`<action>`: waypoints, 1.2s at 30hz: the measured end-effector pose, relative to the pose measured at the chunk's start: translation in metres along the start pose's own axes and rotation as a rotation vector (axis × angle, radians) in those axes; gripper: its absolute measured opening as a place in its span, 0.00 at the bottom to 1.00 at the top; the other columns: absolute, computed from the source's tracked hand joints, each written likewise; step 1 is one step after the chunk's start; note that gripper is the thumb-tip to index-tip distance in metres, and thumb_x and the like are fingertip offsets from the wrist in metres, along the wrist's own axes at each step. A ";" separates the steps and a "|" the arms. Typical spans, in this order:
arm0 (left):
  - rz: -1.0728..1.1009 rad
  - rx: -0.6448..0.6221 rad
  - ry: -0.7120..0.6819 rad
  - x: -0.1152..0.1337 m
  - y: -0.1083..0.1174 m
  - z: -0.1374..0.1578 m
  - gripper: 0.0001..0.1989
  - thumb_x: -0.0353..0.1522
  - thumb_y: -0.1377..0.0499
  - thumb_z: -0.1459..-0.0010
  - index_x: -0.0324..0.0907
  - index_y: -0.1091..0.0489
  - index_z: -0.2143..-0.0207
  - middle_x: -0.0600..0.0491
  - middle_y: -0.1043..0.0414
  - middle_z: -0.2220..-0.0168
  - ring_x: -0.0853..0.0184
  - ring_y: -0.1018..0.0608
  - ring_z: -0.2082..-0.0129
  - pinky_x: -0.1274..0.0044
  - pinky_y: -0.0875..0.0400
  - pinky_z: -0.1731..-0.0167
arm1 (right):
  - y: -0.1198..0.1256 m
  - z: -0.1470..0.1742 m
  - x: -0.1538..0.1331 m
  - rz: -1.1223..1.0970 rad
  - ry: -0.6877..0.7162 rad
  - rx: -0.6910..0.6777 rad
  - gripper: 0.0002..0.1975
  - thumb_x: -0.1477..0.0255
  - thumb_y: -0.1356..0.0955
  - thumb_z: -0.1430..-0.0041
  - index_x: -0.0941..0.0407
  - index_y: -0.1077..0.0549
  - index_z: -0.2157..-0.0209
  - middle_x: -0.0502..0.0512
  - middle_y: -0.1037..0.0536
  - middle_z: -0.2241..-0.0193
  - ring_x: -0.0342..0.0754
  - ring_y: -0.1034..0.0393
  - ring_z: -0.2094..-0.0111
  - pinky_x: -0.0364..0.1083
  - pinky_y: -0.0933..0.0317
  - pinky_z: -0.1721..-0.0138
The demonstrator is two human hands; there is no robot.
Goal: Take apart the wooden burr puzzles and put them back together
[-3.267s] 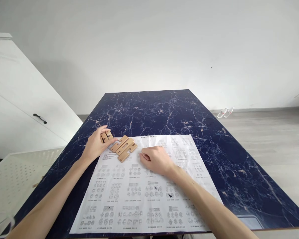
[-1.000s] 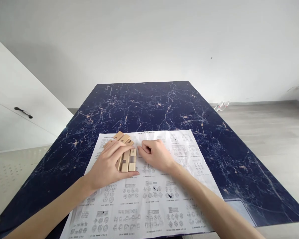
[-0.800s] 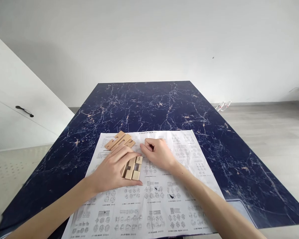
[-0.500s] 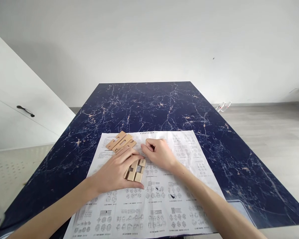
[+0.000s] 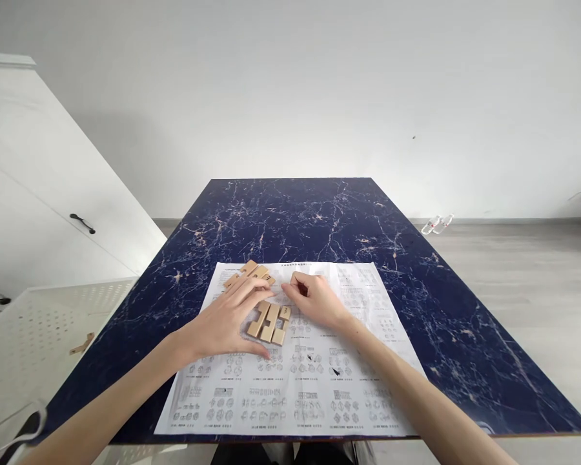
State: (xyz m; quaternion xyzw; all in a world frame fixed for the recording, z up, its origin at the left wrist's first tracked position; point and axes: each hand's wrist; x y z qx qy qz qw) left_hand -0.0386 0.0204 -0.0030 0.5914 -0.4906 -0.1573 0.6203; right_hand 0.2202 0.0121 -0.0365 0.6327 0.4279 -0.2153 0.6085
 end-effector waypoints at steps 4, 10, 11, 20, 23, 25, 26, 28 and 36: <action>0.008 0.051 0.108 0.011 -0.004 0.019 0.41 0.56 0.29 0.42 0.51 0.32 0.33 0.41 0.31 0.35 0.44 0.21 0.38 0.54 0.20 0.42 | 0.009 0.023 -0.019 0.094 0.099 -0.151 0.18 0.55 0.27 0.32 0.54 0.27 0.53 0.55 0.20 0.55 0.43 0.30 0.72 0.46 0.39 0.71; 0.147 0.096 0.235 0.029 -0.018 0.033 0.33 0.43 0.28 0.36 0.53 0.36 0.33 0.45 0.33 0.33 0.52 0.17 0.44 0.61 0.15 0.48 | -0.001 0.052 -0.038 0.356 0.183 -0.193 0.28 0.60 0.26 0.32 0.52 0.34 0.36 0.63 0.27 0.39 0.57 0.19 0.55 0.54 0.29 0.59; 0.170 0.110 0.231 0.032 -0.019 0.034 0.33 0.41 0.28 0.36 0.53 0.35 0.33 0.45 0.32 0.34 0.53 0.16 0.45 0.62 0.16 0.48 | -0.003 0.054 -0.038 0.366 0.177 -0.182 0.26 0.62 0.26 0.32 0.52 0.33 0.37 0.63 0.26 0.40 0.57 0.19 0.55 0.54 0.28 0.59; 0.156 0.243 0.205 0.050 -0.032 0.052 0.28 0.36 0.29 0.35 0.52 0.33 0.37 0.46 0.28 0.38 0.54 0.17 0.46 0.60 0.18 0.43 | -0.011 0.080 -0.040 0.356 0.147 -0.096 0.23 0.66 0.26 0.33 0.53 0.33 0.41 0.62 0.25 0.42 0.55 0.19 0.58 0.53 0.28 0.60; 0.111 0.266 0.245 0.050 -0.036 0.058 0.26 0.38 0.30 0.34 0.51 0.33 0.38 0.48 0.24 0.42 0.55 0.16 0.50 0.60 0.18 0.46 | -0.009 0.090 -0.040 0.329 0.112 -0.067 0.23 0.66 0.26 0.33 0.52 0.33 0.41 0.62 0.25 0.43 0.55 0.19 0.58 0.54 0.27 0.61; 0.098 0.262 0.273 0.049 -0.036 0.063 0.23 0.39 0.31 0.33 0.51 0.33 0.39 0.50 0.21 0.47 0.55 0.16 0.50 0.60 0.18 0.46 | -0.008 0.095 -0.041 0.299 0.083 -0.057 0.23 0.66 0.27 0.33 0.52 0.34 0.41 0.62 0.25 0.42 0.56 0.20 0.57 0.55 0.26 0.60; 0.098 0.262 0.284 0.049 -0.035 0.064 0.22 0.39 0.32 0.32 0.50 0.33 0.40 0.51 0.20 0.49 0.55 0.16 0.50 0.60 0.18 0.46 | -0.008 0.098 -0.041 0.280 0.065 -0.054 0.23 0.65 0.27 0.33 0.52 0.34 0.41 0.62 0.25 0.42 0.55 0.20 0.57 0.55 0.26 0.59; 0.093 0.268 0.297 0.049 -0.035 0.068 0.20 0.39 0.34 0.31 0.50 0.32 0.39 0.51 0.19 0.49 0.55 0.15 0.49 0.60 0.18 0.46 | -0.009 0.104 -0.041 0.235 0.026 -0.049 0.23 0.64 0.27 0.32 0.52 0.34 0.41 0.63 0.26 0.42 0.55 0.21 0.57 0.56 0.25 0.58; -0.023 0.365 0.310 0.051 -0.033 0.073 0.15 0.38 0.39 0.28 0.50 0.29 0.42 0.50 0.18 0.48 0.54 0.15 0.50 0.62 0.17 0.49 | -0.021 0.126 -0.035 0.120 -0.067 0.065 0.19 0.60 0.26 0.32 0.48 0.30 0.45 0.60 0.28 0.42 0.56 0.23 0.52 0.57 0.24 0.53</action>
Point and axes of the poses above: each hand's wrist, its own z-axis away from the middle knuckle, its own y-axis out of the back of the hand, x = y × z
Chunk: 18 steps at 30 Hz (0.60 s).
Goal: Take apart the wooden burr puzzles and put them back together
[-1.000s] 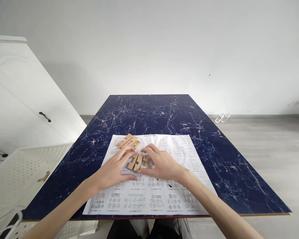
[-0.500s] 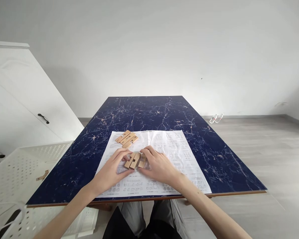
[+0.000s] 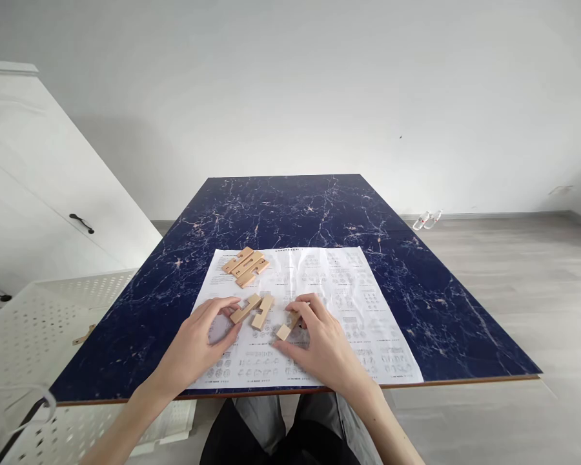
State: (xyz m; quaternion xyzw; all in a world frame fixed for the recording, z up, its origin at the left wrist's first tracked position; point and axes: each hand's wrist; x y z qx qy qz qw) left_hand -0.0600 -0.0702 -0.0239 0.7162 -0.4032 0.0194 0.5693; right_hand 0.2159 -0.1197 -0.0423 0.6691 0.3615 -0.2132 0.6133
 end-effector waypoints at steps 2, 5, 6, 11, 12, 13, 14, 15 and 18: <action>-0.017 0.016 0.005 0.000 0.000 0.000 0.14 0.38 0.40 0.28 0.50 0.29 0.42 0.50 0.18 0.49 0.54 0.15 0.50 0.62 0.17 0.49 | 0.000 0.001 0.000 -0.008 -0.021 0.020 0.18 0.60 0.24 0.34 0.48 0.29 0.48 0.59 0.27 0.43 0.55 0.23 0.55 0.55 0.23 0.56; -0.025 0.013 0.013 -0.001 -0.001 -0.002 0.13 0.39 0.40 0.27 0.49 0.29 0.44 0.50 0.18 0.51 0.55 0.15 0.52 0.62 0.18 0.50 | 0.001 0.000 -0.002 -0.014 -0.034 0.031 0.17 0.60 0.23 0.36 0.48 0.29 0.52 0.58 0.26 0.47 0.54 0.24 0.60 0.53 0.23 0.61; -0.025 0.009 0.015 0.000 -0.001 -0.003 0.12 0.40 0.40 0.27 0.49 0.29 0.44 0.50 0.19 0.51 0.55 0.15 0.52 0.62 0.18 0.50 | 0.002 0.000 -0.003 -0.017 -0.030 0.028 0.17 0.60 0.22 0.36 0.48 0.29 0.52 0.58 0.25 0.48 0.53 0.25 0.61 0.53 0.24 0.62; -0.004 -0.011 0.006 -0.001 -0.002 -0.004 0.08 0.41 0.40 0.25 0.49 0.27 0.50 0.50 0.21 0.52 0.55 0.17 0.51 0.63 0.18 0.50 | -0.001 0.003 -0.002 -0.015 -0.019 0.071 0.18 0.61 0.22 0.36 0.48 0.29 0.52 0.59 0.26 0.48 0.53 0.26 0.63 0.53 0.24 0.64; 0.002 -0.010 0.003 -0.001 -0.002 -0.004 0.08 0.41 0.40 0.26 0.49 0.27 0.52 0.50 0.21 0.53 0.55 0.17 0.51 0.63 0.18 0.51 | -0.002 0.004 -0.001 -0.013 -0.019 0.081 0.18 0.61 0.22 0.36 0.47 0.29 0.52 0.59 0.26 0.48 0.54 0.26 0.63 0.53 0.24 0.63; 0.006 -0.005 0.006 -0.001 -0.002 -0.004 0.08 0.42 0.40 0.26 0.49 0.27 0.54 0.50 0.21 0.54 0.56 0.17 0.52 0.64 0.18 0.52 | -0.003 0.004 -0.001 -0.012 -0.017 0.087 0.18 0.62 0.22 0.37 0.47 0.30 0.51 0.59 0.26 0.47 0.54 0.25 0.62 0.54 0.24 0.62; 0.010 0.000 0.011 -0.002 -0.002 -0.003 0.08 0.42 0.40 0.26 0.48 0.28 0.55 0.50 0.21 0.55 0.56 0.17 0.53 0.64 0.18 0.53 | -0.003 0.005 -0.001 -0.011 -0.016 0.088 0.18 0.62 0.22 0.37 0.47 0.30 0.51 0.59 0.26 0.47 0.55 0.24 0.61 0.54 0.24 0.61; 0.011 0.004 0.019 -0.002 -0.001 -0.003 0.09 0.42 0.40 0.25 0.48 0.28 0.55 0.50 0.21 0.55 0.56 0.17 0.54 0.64 0.18 0.54 | -0.004 0.005 -0.001 -0.011 -0.019 0.087 0.18 0.62 0.22 0.36 0.47 0.30 0.51 0.59 0.26 0.46 0.56 0.24 0.60 0.55 0.23 0.61; 0.015 0.015 0.056 -0.003 -0.001 0.000 0.09 0.43 0.41 0.25 0.48 0.29 0.55 0.51 0.21 0.57 0.57 0.17 0.57 0.66 0.17 0.56 | -0.004 0.006 0.000 -0.012 -0.034 0.078 0.18 0.61 0.23 0.35 0.47 0.29 0.49 0.60 0.26 0.45 0.57 0.22 0.58 0.55 0.22 0.58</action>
Point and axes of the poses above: each hand's wrist, its own z-axis away from the middle knuckle, its own y-axis out of the back of the hand, x = y × z
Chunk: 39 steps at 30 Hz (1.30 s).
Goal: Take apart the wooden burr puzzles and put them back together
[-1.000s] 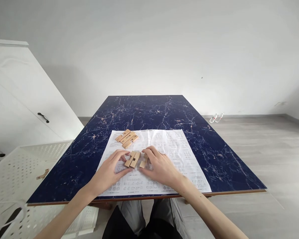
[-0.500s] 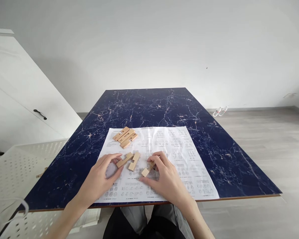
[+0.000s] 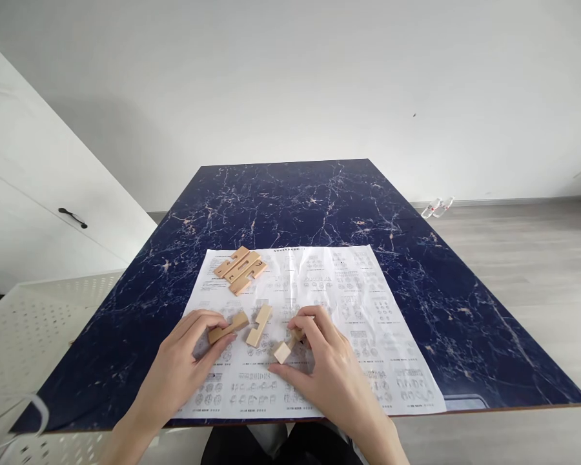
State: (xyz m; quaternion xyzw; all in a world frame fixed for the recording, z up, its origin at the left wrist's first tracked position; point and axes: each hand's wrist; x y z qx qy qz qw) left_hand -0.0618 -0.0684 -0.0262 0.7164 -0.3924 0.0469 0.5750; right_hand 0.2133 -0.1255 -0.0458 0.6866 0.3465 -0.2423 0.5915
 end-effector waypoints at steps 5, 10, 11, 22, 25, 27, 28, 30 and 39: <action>0.017 0.027 0.126 -0.001 0.001 0.002 0.14 0.47 0.41 0.25 0.51 0.30 0.45 0.51 0.18 0.53 0.57 0.14 0.55 0.67 0.16 0.58 | 0.001 0.001 -0.001 0.016 0.007 0.013 0.18 0.59 0.24 0.34 0.47 0.29 0.49 0.59 0.25 0.46 0.55 0.21 0.59 0.54 0.21 0.60; -0.024 -0.011 0.143 0.002 0.002 0.002 0.17 0.47 0.39 0.27 0.52 0.30 0.43 0.52 0.20 0.53 0.58 0.15 0.57 0.68 0.17 0.56 | 0.003 0.001 -0.003 0.023 0.014 -0.007 0.17 0.57 0.25 0.32 0.48 0.30 0.48 0.59 0.26 0.45 0.54 0.21 0.59 0.53 0.21 0.60; -0.037 -0.007 0.136 0.002 0.002 0.001 0.17 0.47 0.38 0.28 0.52 0.29 0.43 0.52 0.20 0.53 0.58 0.16 0.57 0.67 0.17 0.56 | 0.003 0.002 -0.003 0.024 0.014 -0.008 0.18 0.57 0.25 0.32 0.48 0.30 0.48 0.59 0.26 0.45 0.54 0.21 0.58 0.53 0.22 0.60; -0.036 -0.004 0.102 0.003 0.001 -0.001 0.14 0.47 0.41 0.26 0.47 0.27 0.56 0.51 0.21 0.57 0.60 0.18 0.60 0.70 0.22 0.60 | 0.006 0.002 -0.002 0.005 0.028 -0.025 0.18 0.57 0.26 0.31 0.47 0.30 0.47 0.60 0.26 0.45 0.55 0.22 0.59 0.54 0.22 0.61; -0.036 0.006 0.202 0.004 0.002 0.003 0.17 0.49 0.39 0.28 0.48 0.29 0.48 0.52 0.21 0.58 0.59 0.18 0.62 0.70 0.22 0.60 | 0.006 0.001 -0.003 -0.018 0.029 -0.020 0.17 0.58 0.25 0.32 0.48 0.29 0.49 0.60 0.26 0.46 0.54 0.23 0.61 0.53 0.23 0.63; -0.027 -0.005 0.268 0.004 0.005 0.004 0.21 0.49 0.38 0.29 0.49 0.32 0.43 0.53 0.21 0.59 0.58 0.18 0.61 0.69 0.22 0.60 | 0.007 0.001 -0.004 -0.055 0.014 -0.001 0.17 0.58 0.25 0.32 0.48 0.29 0.49 0.60 0.26 0.46 0.53 0.24 0.62 0.52 0.24 0.63; -0.014 -0.020 0.295 0.004 0.006 0.004 0.21 0.49 0.39 0.29 0.50 0.33 0.41 0.53 0.20 0.59 0.58 0.17 0.61 0.69 0.22 0.60 | 0.008 0.001 -0.004 -0.082 0.004 0.011 0.17 0.58 0.25 0.33 0.48 0.28 0.49 0.60 0.26 0.46 0.53 0.24 0.62 0.52 0.24 0.62; 0.031 -0.055 0.335 0.005 0.011 0.003 0.22 0.48 0.41 0.28 0.50 0.36 0.38 0.53 0.20 0.56 0.57 0.16 0.58 0.69 0.22 0.58 | 0.010 0.002 -0.003 -0.166 -0.009 0.026 0.17 0.59 0.24 0.33 0.47 0.27 0.49 0.60 0.26 0.45 0.53 0.25 0.61 0.52 0.25 0.60; 0.648 0.002 0.593 0.031 0.027 -0.010 0.23 0.53 0.43 0.26 0.44 0.28 0.45 0.55 0.32 0.68 0.64 0.27 0.66 0.73 0.29 0.61 | 0.035 0.001 -0.011 -1.003 -0.299 0.255 0.20 0.48 0.30 0.30 0.48 0.16 0.57 0.59 0.22 0.53 0.51 0.33 0.65 0.52 0.32 0.62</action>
Point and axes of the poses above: each hand's wrist, its own z-axis away from the middle knuckle, its own y-axis out of the back of the hand, x = y × z
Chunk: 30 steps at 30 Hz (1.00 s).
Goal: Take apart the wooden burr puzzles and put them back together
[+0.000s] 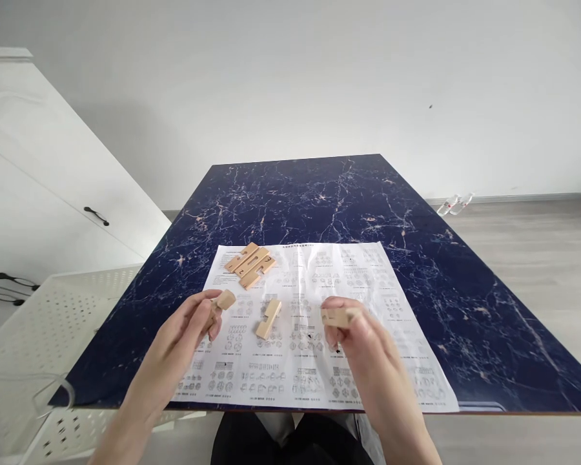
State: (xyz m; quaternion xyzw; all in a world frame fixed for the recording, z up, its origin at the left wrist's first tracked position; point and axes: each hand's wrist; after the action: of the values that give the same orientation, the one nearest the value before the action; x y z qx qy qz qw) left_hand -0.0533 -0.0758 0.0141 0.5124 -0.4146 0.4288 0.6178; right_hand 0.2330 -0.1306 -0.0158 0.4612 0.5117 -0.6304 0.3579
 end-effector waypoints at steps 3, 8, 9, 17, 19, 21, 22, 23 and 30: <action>0.408 -0.117 0.083 0.012 -0.013 -0.002 0.20 0.49 0.35 0.30 0.42 0.23 0.51 0.54 0.35 0.64 0.68 0.31 0.65 0.76 0.29 0.61 | -0.013 -0.004 -0.014 -0.259 -0.134 0.029 0.25 0.44 0.30 0.33 0.51 0.16 0.62 0.60 0.24 0.59 0.50 0.36 0.69 0.51 0.33 0.66; 0.706 -0.243 0.198 0.017 -0.032 -0.012 0.18 0.41 0.24 0.40 0.37 0.21 0.58 0.51 0.31 0.61 0.72 0.33 0.68 0.78 0.30 0.63 | -0.035 -0.005 -0.030 -0.351 -0.202 0.005 0.25 0.43 0.27 0.35 0.51 0.18 0.62 0.57 0.24 0.59 0.47 0.39 0.71 0.50 0.32 0.63; 0.722 -0.268 0.203 0.017 -0.033 -0.013 0.18 0.41 0.25 0.39 0.37 0.22 0.59 0.51 0.31 0.61 0.73 0.33 0.69 0.78 0.30 0.64 | -0.037 -0.004 -0.031 -0.334 -0.204 -0.011 0.25 0.42 0.28 0.35 0.51 0.18 0.62 0.56 0.24 0.60 0.46 0.41 0.71 0.49 0.32 0.63; 0.527 -0.409 0.215 0.023 -0.038 -0.029 0.17 0.47 0.36 0.29 0.41 0.27 0.57 0.58 0.38 0.71 0.74 0.43 0.76 0.77 0.43 0.74 | -0.034 -0.012 -0.027 0.015 -0.108 -0.126 0.21 0.48 0.29 0.31 0.51 0.26 0.65 0.48 0.41 0.73 0.45 0.54 0.75 0.48 0.49 0.74; 0.497 -0.415 0.193 0.028 -0.041 -0.035 0.18 0.47 0.37 0.28 0.42 0.26 0.52 0.59 0.39 0.71 0.74 0.43 0.76 0.77 0.44 0.74 | -0.034 -0.016 -0.025 0.061 -0.102 -0.124 0.23 0.45 0.31 0.30 0.51 0.29 0.65 0.47 0.44 0.73 0.45 0.56 0.75 0.48 0.53 0.75; 0.471 -0.426 0.161 0.033 -0.045 -0.043 0.19 0.47 0.36 0.29 0.41 0.25 0.50 0.58 0.40 0.70 0.73 0.42 0.75 0.77 0.43 0.74 | -0.034 -0.020 -0.023 0.097 -0.081 -0.121 0.23 0.45 0.32 0.28 0.51 0.30 0.64 0.46 0.45 0.72 0.45 0.57 0.74 0.48 0.55 0.74; 0.462 -0.441 0.148 0.034 -0.046 -0.047 0.20 0.47 0.35 0.30 0.40 0.24 0.49 0.57 0.39 0.69 0.73 0.41 0.74 0.77 0.42 0.73 | -0.035 -0.023 -0.022 0.111 -0.062 -0.122 0.23 0.45 0.33 0.28 0.51 0.30 0.63 0.46 0.46 0.72 0.45 0.57 0.74 0.48 0.55 0.74; 0.462 -0.457 0.139 0.036 -0.048 -0.051 0.20 0.46 0.34 0.31 0.40 0.23 0.49 0.57 0.38 0.68 0.73 0.40 0.73 0.77 0.40 0.72 | -0.035 -0.026 -0.022 0.125 -0.042 -0.131 0.23 0.45 0.33 0.27 0.51 0.30 0.62 0.46 0.46 0.72 0.44 0.56 0.75 0.48 0.56 0.75; 0.398 -0.635 0.095 0.039 -0.051 -0.077 0.17 0.45 0.34 0.32 0.39 0.23 0.57 0.54 0.33 0.64 0.74 0.39 0.74 0.76 0.37 0.71 | -0.026 -0.055 -0.025 0.322 0.105 -0.314 0.22 0.49 0.39 0.22 0.51 0.26 0.51 0.48 0.36 0.69 0.45 0.47 0.74 0.49 0.47 0.72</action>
State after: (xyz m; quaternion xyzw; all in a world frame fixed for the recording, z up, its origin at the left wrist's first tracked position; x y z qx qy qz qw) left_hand 0.0126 -0.0015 0.0272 0.1842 -0.5894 0.4138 0.6689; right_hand 0.2284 -0.0715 0.0130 0.5077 0.5412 -0.4529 0.4941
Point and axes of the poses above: each hand's wrist, its own z-axis away from the middle knuckle, its own y-axis out of the back of the hand, x = y × z
